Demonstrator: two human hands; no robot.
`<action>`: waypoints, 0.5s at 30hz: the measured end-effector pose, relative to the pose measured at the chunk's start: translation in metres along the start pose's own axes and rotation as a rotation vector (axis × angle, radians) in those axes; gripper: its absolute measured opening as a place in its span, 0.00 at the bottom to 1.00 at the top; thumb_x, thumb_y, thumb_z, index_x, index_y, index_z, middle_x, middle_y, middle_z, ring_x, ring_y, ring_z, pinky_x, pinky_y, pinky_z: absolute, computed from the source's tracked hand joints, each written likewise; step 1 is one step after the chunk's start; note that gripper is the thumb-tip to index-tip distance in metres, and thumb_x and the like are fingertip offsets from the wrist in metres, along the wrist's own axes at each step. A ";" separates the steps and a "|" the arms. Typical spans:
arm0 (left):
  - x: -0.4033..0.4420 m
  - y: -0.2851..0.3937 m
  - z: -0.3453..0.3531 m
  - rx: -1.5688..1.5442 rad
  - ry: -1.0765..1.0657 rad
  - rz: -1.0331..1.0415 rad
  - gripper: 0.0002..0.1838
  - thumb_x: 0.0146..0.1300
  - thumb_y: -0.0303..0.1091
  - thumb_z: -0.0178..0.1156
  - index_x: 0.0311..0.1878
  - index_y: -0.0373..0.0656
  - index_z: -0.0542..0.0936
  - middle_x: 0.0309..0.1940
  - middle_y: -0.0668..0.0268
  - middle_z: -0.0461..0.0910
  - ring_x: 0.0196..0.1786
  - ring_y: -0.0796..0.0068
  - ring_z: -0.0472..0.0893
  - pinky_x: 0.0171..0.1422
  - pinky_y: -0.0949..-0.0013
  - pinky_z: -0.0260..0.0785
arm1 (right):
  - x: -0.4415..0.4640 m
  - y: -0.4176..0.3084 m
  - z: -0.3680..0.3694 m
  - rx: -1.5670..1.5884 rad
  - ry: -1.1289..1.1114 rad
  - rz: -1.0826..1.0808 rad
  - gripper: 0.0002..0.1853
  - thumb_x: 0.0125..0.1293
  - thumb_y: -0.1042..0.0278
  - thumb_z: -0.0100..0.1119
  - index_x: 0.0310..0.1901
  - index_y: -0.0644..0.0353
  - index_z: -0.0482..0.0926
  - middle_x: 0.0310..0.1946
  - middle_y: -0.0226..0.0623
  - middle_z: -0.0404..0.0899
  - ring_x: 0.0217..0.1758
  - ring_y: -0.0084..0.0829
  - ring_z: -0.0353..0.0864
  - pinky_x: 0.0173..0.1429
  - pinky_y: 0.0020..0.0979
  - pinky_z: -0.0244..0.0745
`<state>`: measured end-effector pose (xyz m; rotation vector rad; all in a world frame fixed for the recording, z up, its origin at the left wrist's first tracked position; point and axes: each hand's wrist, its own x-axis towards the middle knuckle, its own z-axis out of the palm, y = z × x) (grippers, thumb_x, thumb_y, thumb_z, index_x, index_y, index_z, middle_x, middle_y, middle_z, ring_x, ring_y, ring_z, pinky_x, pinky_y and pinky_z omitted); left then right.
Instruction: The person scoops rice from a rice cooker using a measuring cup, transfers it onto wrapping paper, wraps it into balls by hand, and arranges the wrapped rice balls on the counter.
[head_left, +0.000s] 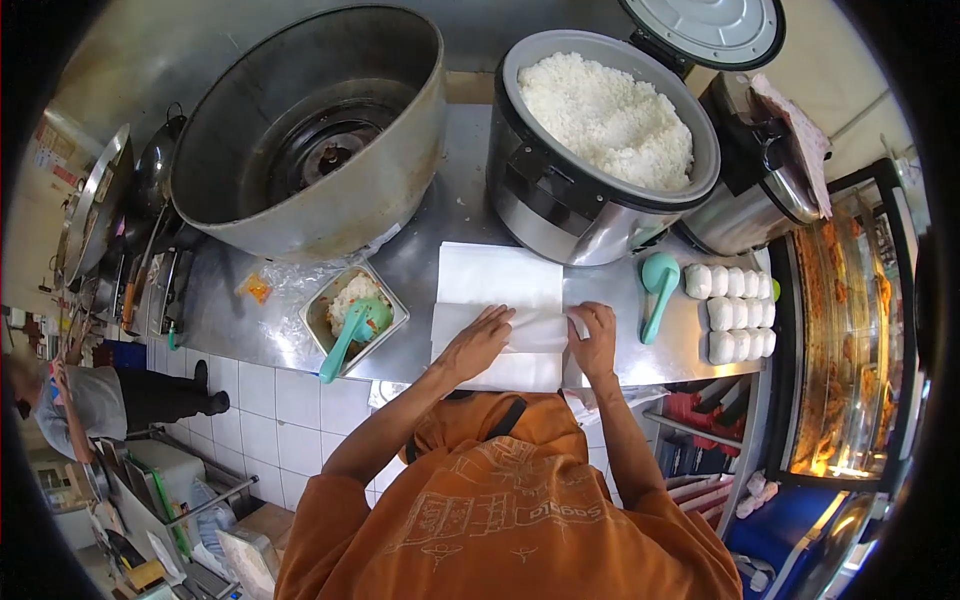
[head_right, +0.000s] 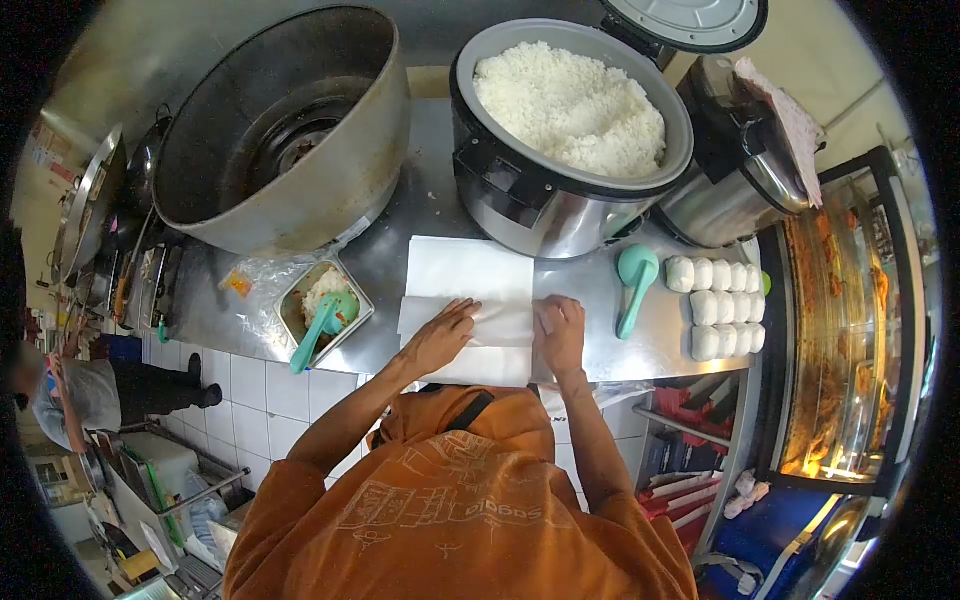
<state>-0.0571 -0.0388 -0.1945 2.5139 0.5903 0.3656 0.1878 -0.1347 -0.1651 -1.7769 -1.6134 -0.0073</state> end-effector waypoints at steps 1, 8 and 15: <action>0.000 0.001 -0.001 -0.063 0.020 -0.019 0.14 0.69 0.28 0.60 0.54 0.33 0.74 0.71 0.47 0.70 0.77 0.48 0.65 0.84 0.51 0.53 | 0.004 0.002 -0.005 0.200 -0.082 0.046 0.27 0.49 0.86 0.63 0.54 0.59 0.82 0.53 0.43 0.80 0.58 0.45 0.78 0.64 0.42 0.72; -0.008 0.000 0.004 -0.024 0.021 0.011 0.18 0.70 0.29 0.59 0.60 0.33 0.71 0.72 0.47 0.68 0.78 0.47 0.64 0.85 0.49 0.51 | -0.011 0.051 0.040 0.590 -0.339 0.522 0.16 0.64 0.85 0.59 0.53 0.65 0.85 0.49 0.45 0.87 0.49 0.41 0.86 0.56 0.34 0.79; -0.018 0.017 0.000 0.108 -0.021 -0.008 0.32 0.75 0.37 0.54 0.76 0.32 0.59 0.81 0.48 0.51 0.85 0.54 0.49 0.87 0.49 0.41 | -0.015 -0.042 0.002 0.124 -0.187 -0.048 0.16 0.67 0.71 0.64 0.56 0.60 0.83 0.58 0.44 0.82 0.63 0.44 0.79 0.67 0.37 0.74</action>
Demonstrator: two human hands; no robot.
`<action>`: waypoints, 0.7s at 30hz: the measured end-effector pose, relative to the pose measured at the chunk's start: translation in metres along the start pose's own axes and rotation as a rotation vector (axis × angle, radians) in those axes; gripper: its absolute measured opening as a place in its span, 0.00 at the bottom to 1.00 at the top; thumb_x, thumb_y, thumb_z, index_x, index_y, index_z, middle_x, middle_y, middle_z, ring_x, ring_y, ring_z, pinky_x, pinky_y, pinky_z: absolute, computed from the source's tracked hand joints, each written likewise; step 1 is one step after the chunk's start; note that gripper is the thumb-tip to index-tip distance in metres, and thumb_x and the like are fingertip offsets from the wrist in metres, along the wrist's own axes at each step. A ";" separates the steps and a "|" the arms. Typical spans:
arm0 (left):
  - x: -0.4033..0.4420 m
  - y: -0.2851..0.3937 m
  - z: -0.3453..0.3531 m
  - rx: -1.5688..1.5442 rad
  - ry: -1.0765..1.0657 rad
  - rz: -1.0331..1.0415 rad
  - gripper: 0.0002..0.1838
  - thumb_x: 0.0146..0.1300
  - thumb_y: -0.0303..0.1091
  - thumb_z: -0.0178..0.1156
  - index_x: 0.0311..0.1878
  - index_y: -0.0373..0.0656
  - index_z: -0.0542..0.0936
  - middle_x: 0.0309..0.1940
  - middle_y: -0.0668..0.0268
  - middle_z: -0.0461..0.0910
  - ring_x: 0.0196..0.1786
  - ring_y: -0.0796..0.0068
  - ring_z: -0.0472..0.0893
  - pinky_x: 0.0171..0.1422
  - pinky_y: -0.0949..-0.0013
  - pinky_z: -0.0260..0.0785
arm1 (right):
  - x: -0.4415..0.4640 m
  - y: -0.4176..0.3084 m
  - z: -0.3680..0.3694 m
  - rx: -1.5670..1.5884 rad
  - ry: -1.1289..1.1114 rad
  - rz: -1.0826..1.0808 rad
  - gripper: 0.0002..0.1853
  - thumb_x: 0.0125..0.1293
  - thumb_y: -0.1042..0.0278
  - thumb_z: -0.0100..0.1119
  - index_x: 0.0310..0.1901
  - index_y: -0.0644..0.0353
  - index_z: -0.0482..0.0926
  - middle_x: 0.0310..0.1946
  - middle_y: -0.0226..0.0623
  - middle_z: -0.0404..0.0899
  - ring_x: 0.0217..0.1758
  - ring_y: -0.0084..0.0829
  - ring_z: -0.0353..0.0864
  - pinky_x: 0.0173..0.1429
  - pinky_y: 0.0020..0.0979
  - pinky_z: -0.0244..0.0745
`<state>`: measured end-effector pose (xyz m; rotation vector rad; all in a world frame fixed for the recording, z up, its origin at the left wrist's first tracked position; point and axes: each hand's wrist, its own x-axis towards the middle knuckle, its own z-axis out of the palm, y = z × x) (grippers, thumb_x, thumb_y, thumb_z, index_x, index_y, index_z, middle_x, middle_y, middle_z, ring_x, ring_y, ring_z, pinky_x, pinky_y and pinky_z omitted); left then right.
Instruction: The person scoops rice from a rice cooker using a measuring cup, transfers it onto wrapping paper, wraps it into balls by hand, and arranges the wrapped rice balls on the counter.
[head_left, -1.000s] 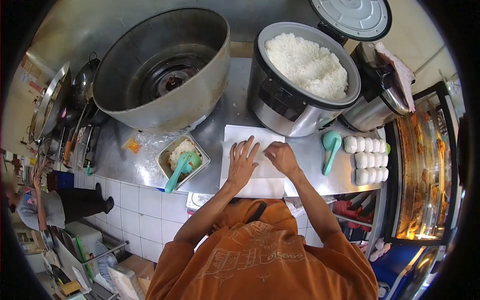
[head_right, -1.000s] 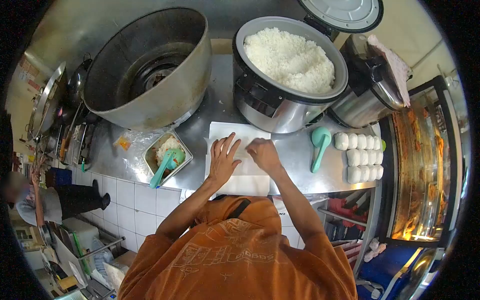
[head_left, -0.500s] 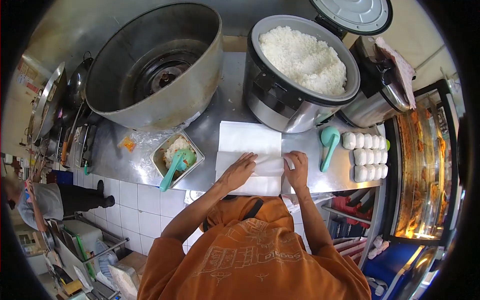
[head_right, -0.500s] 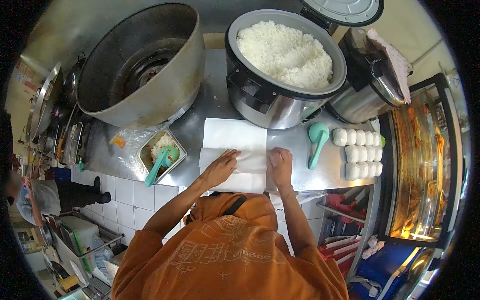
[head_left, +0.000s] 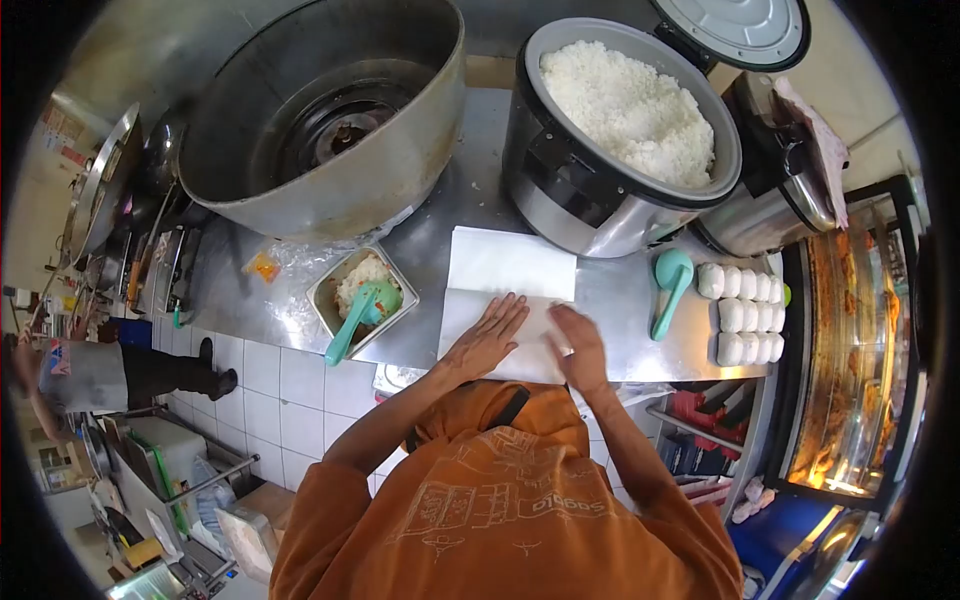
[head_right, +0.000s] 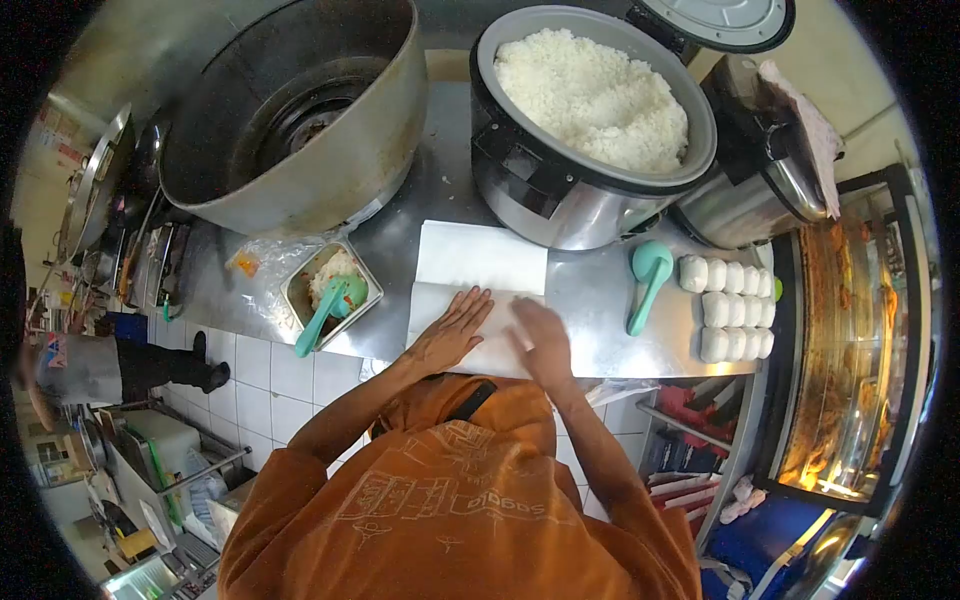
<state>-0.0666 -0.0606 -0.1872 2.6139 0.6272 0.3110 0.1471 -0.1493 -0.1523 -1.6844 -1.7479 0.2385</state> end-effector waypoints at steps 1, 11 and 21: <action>-0.007 -0.002 0.001 0.011 -0.023 -0.018 0.33 0.75 0.37 0.54 0.77 0.32 0.58 0.81 0.49 0.52 0.84 0.55 0.49 0.87 0.49 0.41 | -0.003 -0.005 0.007 -0.089 -0.129 -0.116 0.17 0.66 0.70 0.66 0.56 0.60 0.83 0.59 0.43 0.82 0.64 0.44 0.79 0.68 0.36 0.74; 0.007 -0.048 -0.007 0.131 0.184 -0.342 0.22 0.59 0.31 0.63 0.58 0.42 0.81 0.62 0.57 0.78 0.65 0.58 0.76 0.76 0.50 0.62 | 0.045 0.048 0.041 -0.175 -0.395 0.398 0.33 0.41 0.66 0.82 0.54 0.56 0.84 0.43 0.46 0.82 0.52 0.48 0.81 0.53 0.42 0.77; 0.004 -0.084 0.056 -0.154 0.206 -0.272 0.21 0.59 0.32 0.64 0.57 0.44 0.79 0.50 0.59 0.81 0.57 0.56 0.80 0.60 0.54 0.77 | 0.003 0.055 0.063 -0.313 -0.138 -0.217 0.04 0.59 0.74 0.61 0.29 0.61 0.77 0.30 0.47 0.76 0.36 0.52 0.76 0.40 0.51 0.69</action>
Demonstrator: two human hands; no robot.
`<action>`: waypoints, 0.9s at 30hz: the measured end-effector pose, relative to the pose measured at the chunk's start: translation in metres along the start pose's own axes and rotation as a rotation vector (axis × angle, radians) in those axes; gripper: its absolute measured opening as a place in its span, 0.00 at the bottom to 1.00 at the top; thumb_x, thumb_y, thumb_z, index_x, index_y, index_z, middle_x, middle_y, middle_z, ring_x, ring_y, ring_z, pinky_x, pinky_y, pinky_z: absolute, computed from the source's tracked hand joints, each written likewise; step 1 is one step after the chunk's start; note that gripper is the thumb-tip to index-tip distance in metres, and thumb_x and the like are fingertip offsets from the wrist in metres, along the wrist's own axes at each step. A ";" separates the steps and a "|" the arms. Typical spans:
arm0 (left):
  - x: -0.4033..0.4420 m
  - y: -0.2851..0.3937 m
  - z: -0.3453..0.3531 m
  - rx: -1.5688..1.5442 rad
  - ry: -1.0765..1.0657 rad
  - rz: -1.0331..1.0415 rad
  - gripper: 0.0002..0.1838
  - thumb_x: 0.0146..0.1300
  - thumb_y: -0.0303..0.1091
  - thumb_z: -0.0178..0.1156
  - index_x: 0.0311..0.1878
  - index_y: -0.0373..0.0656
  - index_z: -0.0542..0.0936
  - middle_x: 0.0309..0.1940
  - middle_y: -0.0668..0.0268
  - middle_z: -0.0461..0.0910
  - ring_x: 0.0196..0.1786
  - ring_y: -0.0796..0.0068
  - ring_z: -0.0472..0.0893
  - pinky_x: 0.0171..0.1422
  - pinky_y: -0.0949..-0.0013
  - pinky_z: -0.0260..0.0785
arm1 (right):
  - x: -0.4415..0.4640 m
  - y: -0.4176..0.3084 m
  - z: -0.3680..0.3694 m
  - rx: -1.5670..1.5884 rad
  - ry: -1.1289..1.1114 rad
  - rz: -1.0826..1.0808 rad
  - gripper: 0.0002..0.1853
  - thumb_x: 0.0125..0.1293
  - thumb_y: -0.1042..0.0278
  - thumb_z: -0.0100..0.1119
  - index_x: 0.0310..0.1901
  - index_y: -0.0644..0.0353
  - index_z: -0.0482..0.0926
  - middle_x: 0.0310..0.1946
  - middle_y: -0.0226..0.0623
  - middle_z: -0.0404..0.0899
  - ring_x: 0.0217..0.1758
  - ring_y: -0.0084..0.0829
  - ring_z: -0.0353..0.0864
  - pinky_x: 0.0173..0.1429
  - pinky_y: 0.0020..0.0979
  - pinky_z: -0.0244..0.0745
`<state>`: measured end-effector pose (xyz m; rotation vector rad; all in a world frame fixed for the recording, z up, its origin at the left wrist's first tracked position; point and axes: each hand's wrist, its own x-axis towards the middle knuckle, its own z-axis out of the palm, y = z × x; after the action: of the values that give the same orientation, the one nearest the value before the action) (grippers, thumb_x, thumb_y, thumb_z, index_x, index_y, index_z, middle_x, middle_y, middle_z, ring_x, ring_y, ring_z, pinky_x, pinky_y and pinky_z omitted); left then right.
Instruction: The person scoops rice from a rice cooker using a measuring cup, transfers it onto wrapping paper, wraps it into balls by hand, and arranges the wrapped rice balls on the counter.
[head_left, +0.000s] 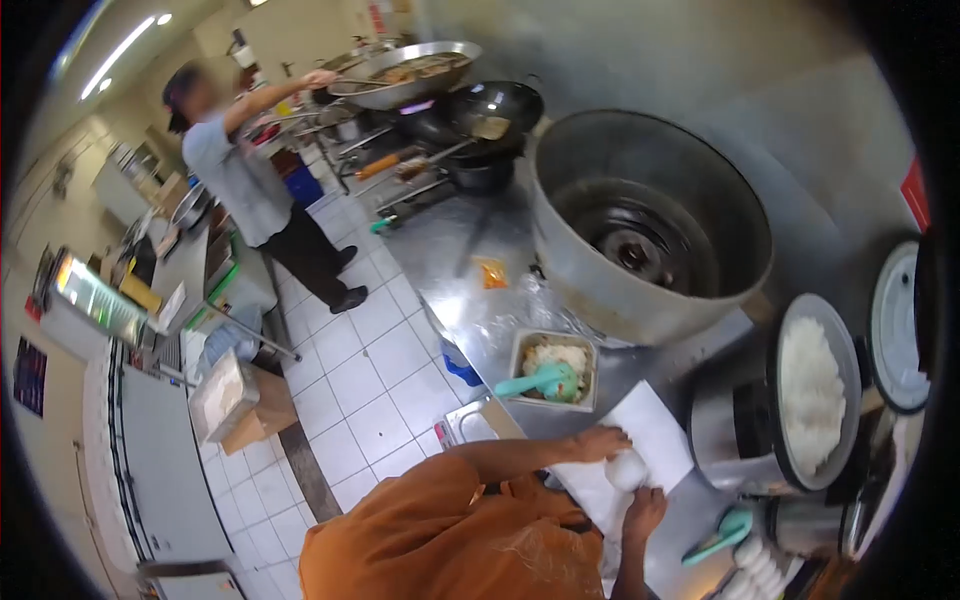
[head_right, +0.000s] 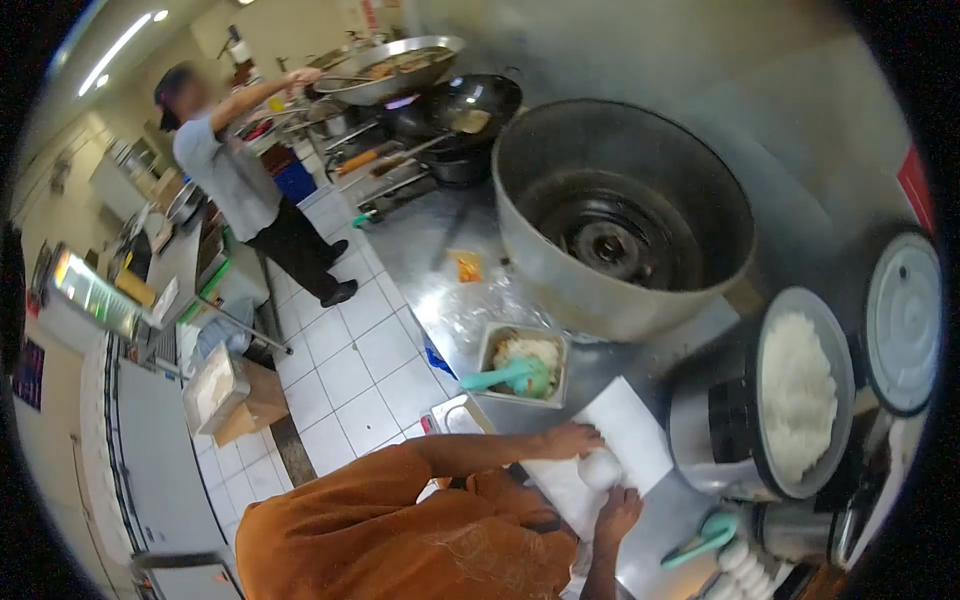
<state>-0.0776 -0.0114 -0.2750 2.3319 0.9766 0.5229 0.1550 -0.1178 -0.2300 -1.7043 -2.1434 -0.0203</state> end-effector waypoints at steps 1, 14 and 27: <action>-0.006 0.007 -0.002 0.037 -0.041 -0.038 0.22 0.60 0.33 0.64 0.58 0.42 0.78 0.51 0.58 0.80 0.58 0.55 0.79 0.60 0.54 0.77 | -0.001 -0.017 -0.012 0.073 -0.052 0.057 0.02 0.63 0.76 0.58 0.32 0.64 0.78 0.32 0.49 0.76 0.37 0.54 0.77 0.40 0.53 0.71; 0.024 0.018 -0.003 0.274 0.007 0.108 0.16 0.62 0.32 0.58 0.53 0.39 0.75 0.51 0.49 0.74 0.57 0.50 0.78 0.54 0.52 0.78 | 0.010 -0.013 -0.011 -0.190 -0.131 0.313 0.16 0.59 0.62 0.66 0.42 0.64 0.77 0.43 0.55 0.76 0.50 0.59 0.75 0.55 0.55 0.68; -0.032 0.099 -0.051 -1.093 -0.163 0.190 0.42 0.46 0.28 0.79 0.65 0.43 0.69 0.57 0.62 0.76 0.61 0.70 0.73 0.67 0.61 0.66 | -0.038 0.073 0.052 0.486 -0.693 -0.105 0.41 0.69 0.61 0.69 0.77 0.64 0.59 0.61 0.57 0.79 0.57 0.58 0.80 0.60 0.54 0.78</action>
<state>-0.0741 -0.0754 -0.1788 1.4279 0.2392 0.6948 0.2146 -0.1218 -0.3069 -1.4209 -2.4049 1.1115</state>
